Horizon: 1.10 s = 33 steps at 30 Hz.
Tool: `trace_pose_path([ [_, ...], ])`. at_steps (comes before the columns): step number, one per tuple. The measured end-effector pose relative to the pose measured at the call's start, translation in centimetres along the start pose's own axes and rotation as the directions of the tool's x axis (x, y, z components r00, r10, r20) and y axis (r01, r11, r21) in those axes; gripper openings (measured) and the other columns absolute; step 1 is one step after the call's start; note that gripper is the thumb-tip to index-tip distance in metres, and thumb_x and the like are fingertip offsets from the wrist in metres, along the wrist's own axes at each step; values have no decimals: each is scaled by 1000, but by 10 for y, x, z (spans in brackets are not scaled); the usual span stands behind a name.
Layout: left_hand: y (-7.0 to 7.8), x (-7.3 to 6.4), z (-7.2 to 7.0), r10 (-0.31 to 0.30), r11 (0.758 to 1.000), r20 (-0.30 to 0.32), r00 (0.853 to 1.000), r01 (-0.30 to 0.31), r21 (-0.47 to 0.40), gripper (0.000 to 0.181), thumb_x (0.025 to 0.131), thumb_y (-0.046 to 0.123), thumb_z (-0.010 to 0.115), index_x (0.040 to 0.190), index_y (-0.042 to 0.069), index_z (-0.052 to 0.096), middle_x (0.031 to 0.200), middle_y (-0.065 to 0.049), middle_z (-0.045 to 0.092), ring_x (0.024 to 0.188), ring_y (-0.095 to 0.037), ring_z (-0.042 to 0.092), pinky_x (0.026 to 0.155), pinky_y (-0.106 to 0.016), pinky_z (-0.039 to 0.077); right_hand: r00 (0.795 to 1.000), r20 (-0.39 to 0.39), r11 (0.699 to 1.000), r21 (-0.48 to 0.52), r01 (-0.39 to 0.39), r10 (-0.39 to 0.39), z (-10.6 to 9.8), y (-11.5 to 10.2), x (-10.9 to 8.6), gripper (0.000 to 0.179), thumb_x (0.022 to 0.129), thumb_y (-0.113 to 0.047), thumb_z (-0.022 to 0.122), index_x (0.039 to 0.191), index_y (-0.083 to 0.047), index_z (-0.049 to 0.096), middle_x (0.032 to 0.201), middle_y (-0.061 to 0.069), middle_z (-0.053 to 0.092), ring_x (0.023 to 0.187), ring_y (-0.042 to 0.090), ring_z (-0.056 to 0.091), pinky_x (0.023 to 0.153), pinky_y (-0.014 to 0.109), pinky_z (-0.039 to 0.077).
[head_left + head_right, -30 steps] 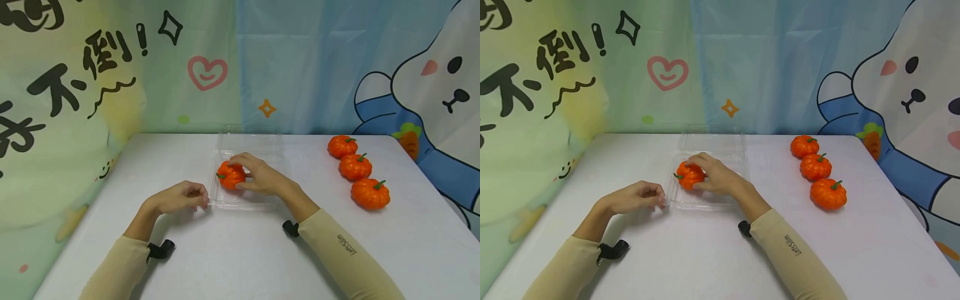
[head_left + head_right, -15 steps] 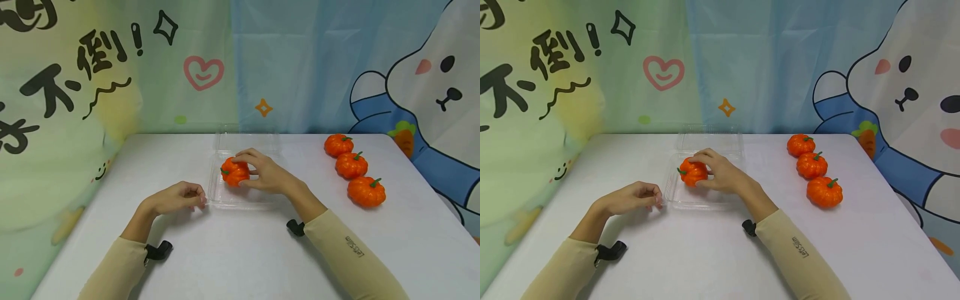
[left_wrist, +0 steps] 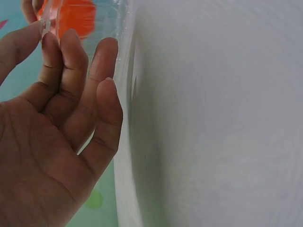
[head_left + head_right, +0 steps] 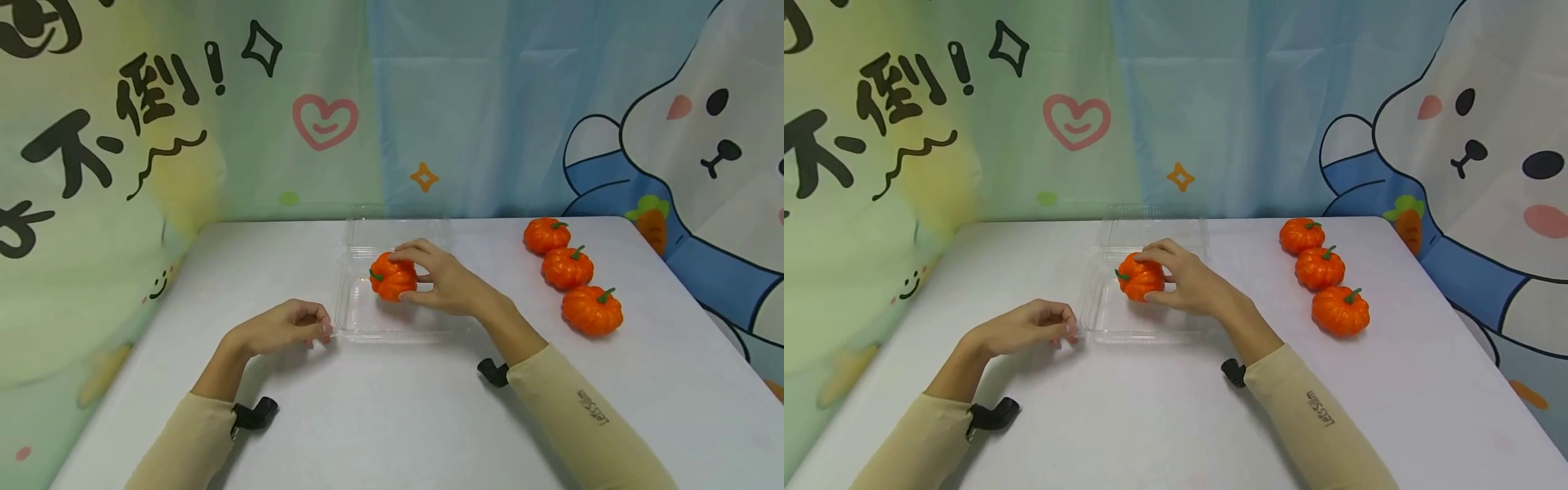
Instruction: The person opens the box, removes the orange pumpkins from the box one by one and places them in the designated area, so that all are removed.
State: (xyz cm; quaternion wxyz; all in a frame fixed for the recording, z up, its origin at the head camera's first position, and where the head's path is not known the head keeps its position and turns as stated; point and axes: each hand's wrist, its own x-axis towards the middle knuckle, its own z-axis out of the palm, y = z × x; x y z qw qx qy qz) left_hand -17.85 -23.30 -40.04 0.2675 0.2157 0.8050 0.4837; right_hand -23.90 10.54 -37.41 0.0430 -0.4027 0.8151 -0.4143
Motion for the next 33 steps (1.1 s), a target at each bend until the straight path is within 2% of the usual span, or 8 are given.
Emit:
trace_pose_path([
  [9,1,1,0,7,1000,7,1000,-7,-4,15,101,11,55,105,0,64,104,-16,70,103,-30,66,84,-36,56,998,-60,999,-40,32,-35,-13,7,-17,59,87,-11,83,140,-12,57,148,8,45,136,30,49,87,51,59],
  [14,2,0,-1,5,1000,11,1000,-5,0,15,101,11,56,105,0,65,104,-16,70,103,-30,66,84,-37,56,995,-92,997,-72,32,-39,-20,8,-25,58,88,-15,82,140,-15,57,147,6,46,134,29,51,86,49,60],
  [20,1,0,-2,18,1000,11,1000,-18,7,15,101,11,55,105,0,64,103,-17,70,101,-30,67,83,-36,56,993,-116,994,-106,25,-37,-29,7,-33,59,88,-16,82,141,-14,56,147,8,47,132,31,52,84,53,60],
  [33,0,-1,-2,9,1000,8,1000,-9,-11,15,101,12,57,105,1,65,105,-16,71,102,-29,67,83,-36,57,974,-210,978,-202,45,-88,-48,10,-59,64,84,-13,85,141,-12,56,145,8,51,129,27,56,84,44,61],
])
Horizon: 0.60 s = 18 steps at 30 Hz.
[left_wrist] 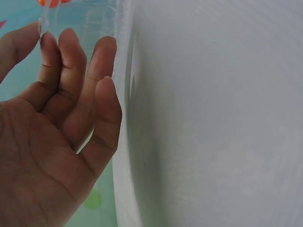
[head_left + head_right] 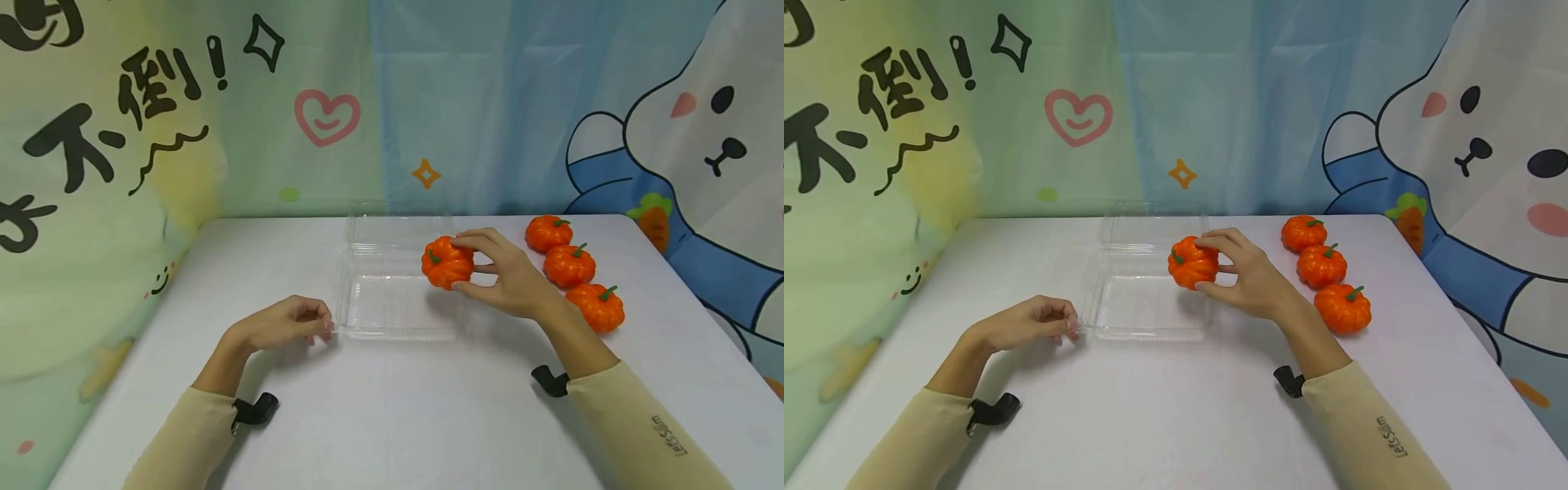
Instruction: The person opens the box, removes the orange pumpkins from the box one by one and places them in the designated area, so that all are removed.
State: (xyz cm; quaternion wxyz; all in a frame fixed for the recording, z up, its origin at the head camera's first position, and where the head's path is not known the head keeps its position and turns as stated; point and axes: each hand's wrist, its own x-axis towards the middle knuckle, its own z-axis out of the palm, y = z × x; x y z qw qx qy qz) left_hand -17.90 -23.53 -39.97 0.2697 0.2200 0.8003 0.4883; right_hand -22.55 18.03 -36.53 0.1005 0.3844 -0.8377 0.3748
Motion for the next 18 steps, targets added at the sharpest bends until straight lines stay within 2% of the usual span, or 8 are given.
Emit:
trace_pose_path([
  [9,2,2,0,-6,1000,4,1000,6,3,14,101,11,55,104,2,65,104,-16,70,103,-29,67,83,-37,57,998,-38,998,-36,-52,51,-18,5,-21,64,82,-10,86,140,-14,59,142,6,53,127,24,57,84,44,60],
  [18,3,1,1,-12,1000,4,1000,12,-3,14,100,11,56,104,2,65,104,-15,69,103,-30,67,84,-36,57,992,-63,993,-44,-113,110,-30,1,-38,66,81,-9,88,140,-15,59,140,4,54,125,23,57,85,43,60],
])
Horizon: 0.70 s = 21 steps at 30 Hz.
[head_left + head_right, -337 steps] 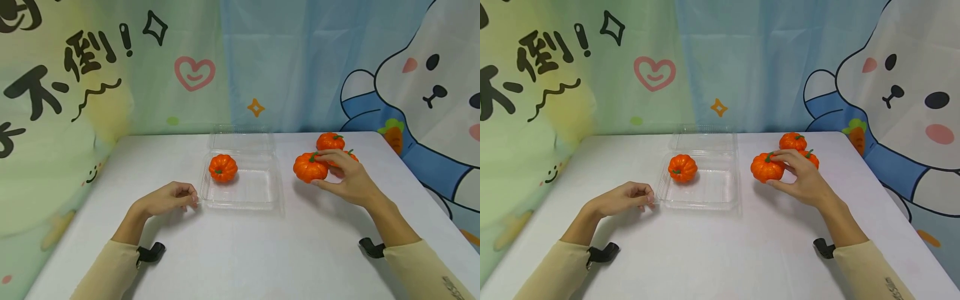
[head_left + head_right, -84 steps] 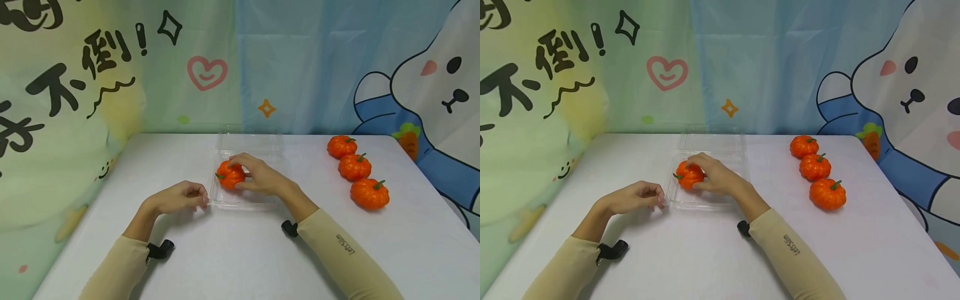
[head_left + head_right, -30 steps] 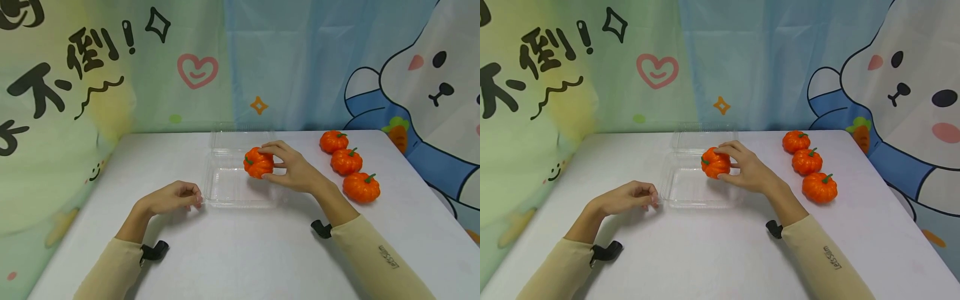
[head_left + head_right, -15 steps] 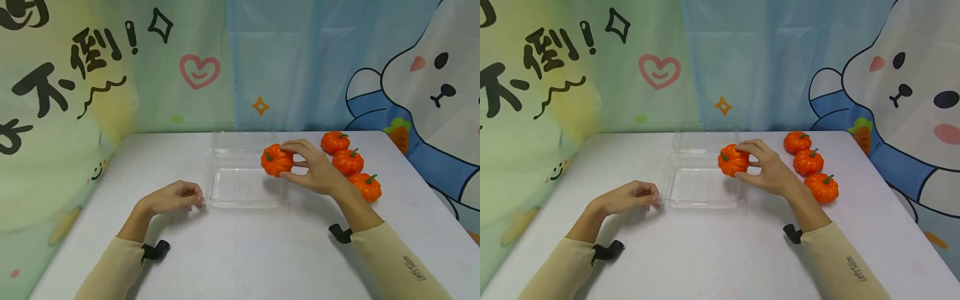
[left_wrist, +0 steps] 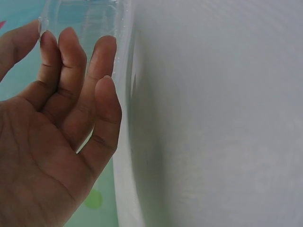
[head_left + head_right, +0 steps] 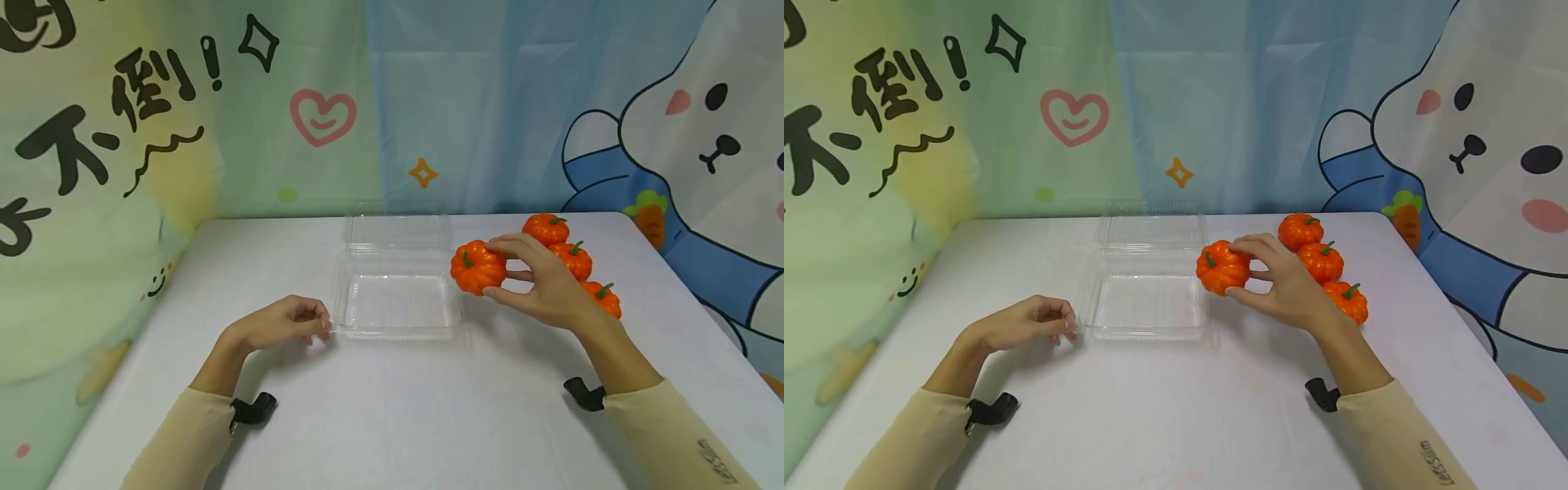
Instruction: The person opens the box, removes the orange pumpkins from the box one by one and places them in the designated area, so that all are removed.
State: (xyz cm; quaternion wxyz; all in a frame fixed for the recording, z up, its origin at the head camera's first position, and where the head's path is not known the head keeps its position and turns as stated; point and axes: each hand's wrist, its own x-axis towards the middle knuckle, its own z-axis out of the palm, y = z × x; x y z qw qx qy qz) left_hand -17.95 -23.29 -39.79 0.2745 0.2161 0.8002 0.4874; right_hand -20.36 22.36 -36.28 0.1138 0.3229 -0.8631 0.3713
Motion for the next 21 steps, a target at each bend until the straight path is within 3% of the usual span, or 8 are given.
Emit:
trace_pose_path([
  [5,-1,0,0,14,1000,2,1000,-14,15,15,101,12,56,105,0,64,104,-16,69,102,-30,67,83,-35,56,1000,-22,999,-27,-22,22,-10,2,-10,70,79,-7,89,141,-16,57,142,3,53,124,15,56,86,27,58],
  [10,-2,-1,-1,30,999,5,1000,-30,12,16,101,12,56,105,-1,64,103,-16,69,102,-29,68,83,-35,56,997,-52,998,-24,-58,56,-19,6,-20,74,78,-3,89,143,-17,56,142,3,52,122,6,52,88,9,49],
  [16,-2,0,-1,30,1000,7,1000,-30,9,16,102,13,56,105,-1,64,104,-17,69,103,-30,67,84,-35,56,996,-65,992,-108,-69,62,-26,9,-29,78,76,-4,90,144,-17,56,143,6,52,122,3,51,87,6,46],
  [21,-3,0,-1,29,999,3,1000,-29,14,16,103,12,55,105,-1,63,103,-15,69,103,-31,67,83,-34,56,996,-71,993,-95,-67,61,-30,12,-36,77,76,0,89,144,-17,57,142,5,51,123,-7,47,86,5,46],
])
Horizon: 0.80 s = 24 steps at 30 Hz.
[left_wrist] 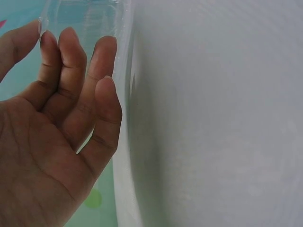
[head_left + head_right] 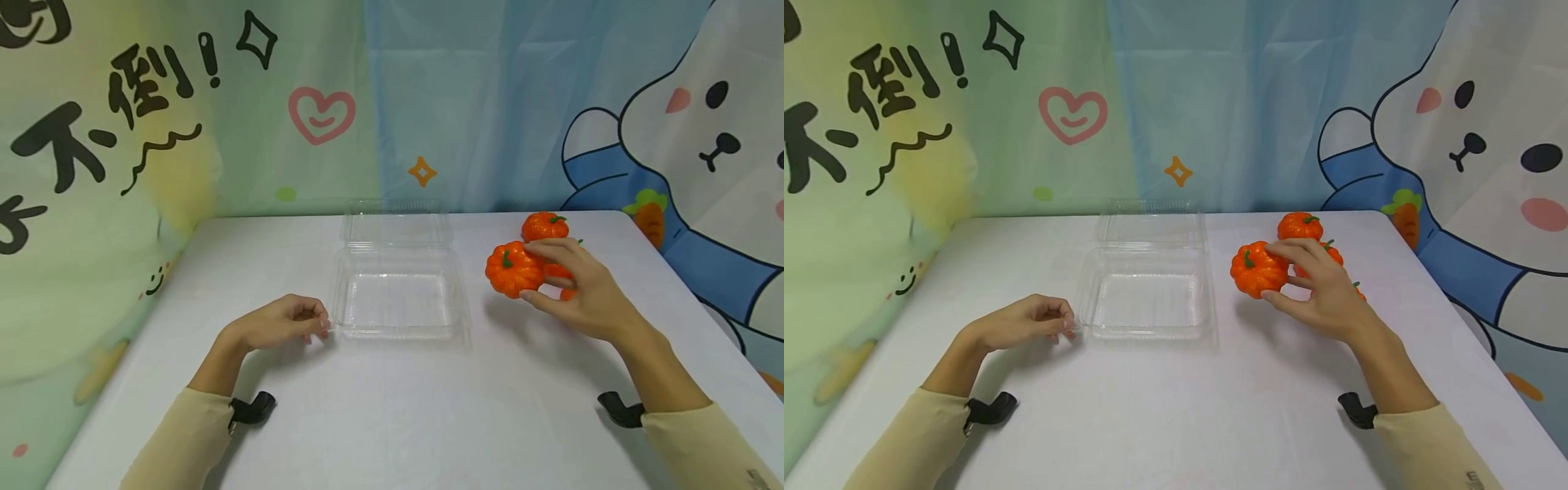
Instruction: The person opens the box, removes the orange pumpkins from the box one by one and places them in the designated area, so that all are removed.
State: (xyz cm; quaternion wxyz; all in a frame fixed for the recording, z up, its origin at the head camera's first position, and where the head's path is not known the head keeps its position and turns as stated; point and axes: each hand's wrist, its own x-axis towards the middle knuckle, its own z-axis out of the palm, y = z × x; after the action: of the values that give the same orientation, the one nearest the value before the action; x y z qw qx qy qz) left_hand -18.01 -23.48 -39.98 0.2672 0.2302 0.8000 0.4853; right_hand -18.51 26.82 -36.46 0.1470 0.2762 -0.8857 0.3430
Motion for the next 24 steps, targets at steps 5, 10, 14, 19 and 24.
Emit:
trace_pose_path([
  [5,1,0,-1,-2,1000,0,1000,2,-5,16,103,12,55,105,-1,63,102,-12,68,104,-31,67,84,-35,56,1000,1,1000,-6,-10,10,-3,3,-6,74,76,1,88,142,-16,59,140,4,50,122,-8,46,85,4,45],
  [10,2,-1,-1,-15,1000,-1,1000,15,-9,15,102,12,55,105,0,64,103,-12,69,104,-31,67,85,-37,57,1000,-8,999,-45,-9,9,-6,5,-12,76,75,0,89,142,-17,59,141,5,51,123,-10,43,84,2,43],
  [14,2,-1,-1,-15,1000,0,1000,15,-8,15,102,13,56,105,0,64,104,-15,69,103,-30,67,84,-36,56,1000,-17,999,-36,4,-5,-8,8,-17,78,73,2,89,142,-16,59,140,4,52,124,-7,45,85,3,45],
  [19,0,1,-1,3,1000,6,1000,-3,-5,16,102,13,56,105,0,64,103,-16,68,103,-29,67,85,-36,56,999,-33,998,-48,28,-29,-14,8,-27,79,70,5,91,140,-14,61,136,1,54,123,-7,47,88,4,44],
  [24,-2,0,0,-7,1000,-2,1000,7,3,17,103,15,56,104,0,64,104,-15,69,103,-29,67,85,-36,56,998,-56,994,-107,15,-21,-21,11,-38,83,67,4,92,141,-16,61,133,0,56,122,-9,46,92,2,40],
])
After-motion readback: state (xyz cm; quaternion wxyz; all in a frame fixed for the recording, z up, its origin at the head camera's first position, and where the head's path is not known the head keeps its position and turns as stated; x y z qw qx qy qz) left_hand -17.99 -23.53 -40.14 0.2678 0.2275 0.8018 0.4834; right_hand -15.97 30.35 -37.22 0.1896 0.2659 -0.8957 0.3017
